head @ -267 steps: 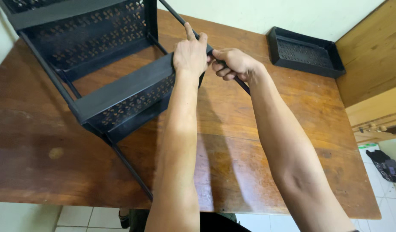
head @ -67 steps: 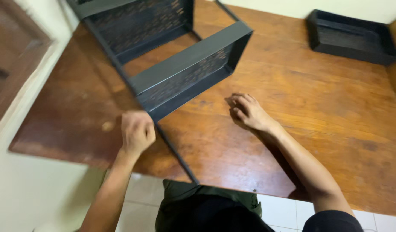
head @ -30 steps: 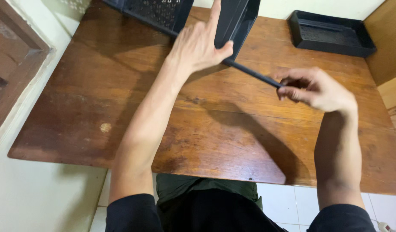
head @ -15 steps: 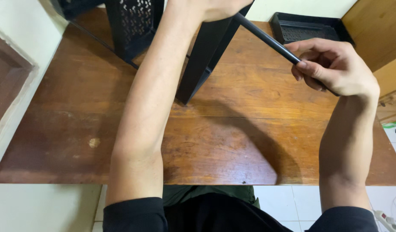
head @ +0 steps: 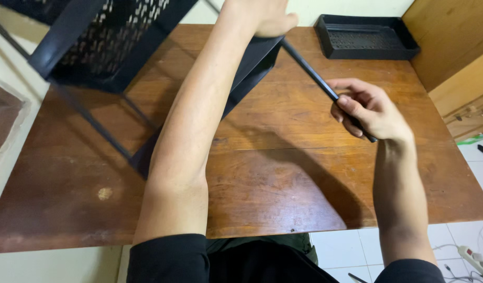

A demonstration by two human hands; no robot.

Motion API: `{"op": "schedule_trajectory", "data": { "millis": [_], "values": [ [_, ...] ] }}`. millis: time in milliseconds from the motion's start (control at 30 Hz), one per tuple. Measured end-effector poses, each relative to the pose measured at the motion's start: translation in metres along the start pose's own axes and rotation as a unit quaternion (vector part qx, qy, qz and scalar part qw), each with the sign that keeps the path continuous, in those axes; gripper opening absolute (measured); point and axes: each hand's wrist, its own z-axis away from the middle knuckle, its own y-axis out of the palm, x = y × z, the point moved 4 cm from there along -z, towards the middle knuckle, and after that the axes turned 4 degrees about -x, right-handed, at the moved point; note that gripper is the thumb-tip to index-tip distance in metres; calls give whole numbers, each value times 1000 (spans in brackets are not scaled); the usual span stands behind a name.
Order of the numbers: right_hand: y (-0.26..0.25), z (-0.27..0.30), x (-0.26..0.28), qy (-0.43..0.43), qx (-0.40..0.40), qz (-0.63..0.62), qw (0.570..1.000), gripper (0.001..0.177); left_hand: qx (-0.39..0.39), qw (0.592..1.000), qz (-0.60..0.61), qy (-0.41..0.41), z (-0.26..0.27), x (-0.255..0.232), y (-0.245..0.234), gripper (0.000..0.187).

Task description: The person assembles a black metal shelving unit on a wooden table. They insert metal rods into the frame, repeatedly adjusting and repositioning the unit to align the components. The person handles the frame and rods by hand throughout the process.

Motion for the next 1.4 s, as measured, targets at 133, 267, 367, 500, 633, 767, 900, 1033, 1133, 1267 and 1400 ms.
{"op": "schedule_trajectory", "data": {
  "millis": [133,267,367,500,633,767,900,1033,1133,1267,1400],
  "values": [
    [-2,-1,-37,49,-7,-8,999,42,16,999,13,-28,11,6,31,43],
    [5,-8,-68,95,-8,-15,995,41,91,991,51,-84,23,12,70,42],
    [15,-13,-87,117,0,-25,993,39,129,985,68,-95,34,14,96,43],
    [21,-22,-97,142,-4,-47,989,39,150,980,87,-95,45,21,116,42],
    [24,-35,-93,162,14,-2,987,37,151,985,50,-71,45,30,118,40],
    [30,-45,-81,164,14,45,985,37,138,987,-48,-63,45,27,106,40],
    [36,-52,-64,181,28,69,981,39,258,954,75,-135,85,26,99,37],
    [46,-65,-50,186,49,158,969,41,150,979,14,-138,118,17,79,70],
    [56,-79,-48,166,60,300,937,41,168,960,-45,-219,129,12,75,78],
    [77,-115,-62,64,44,483,872,29,89,951,3,-296,134,11,77,74],
    [103,-167,-84,0,-38,521,853,21,9,943,1,-331,137,17,94,75]
  ]
}}
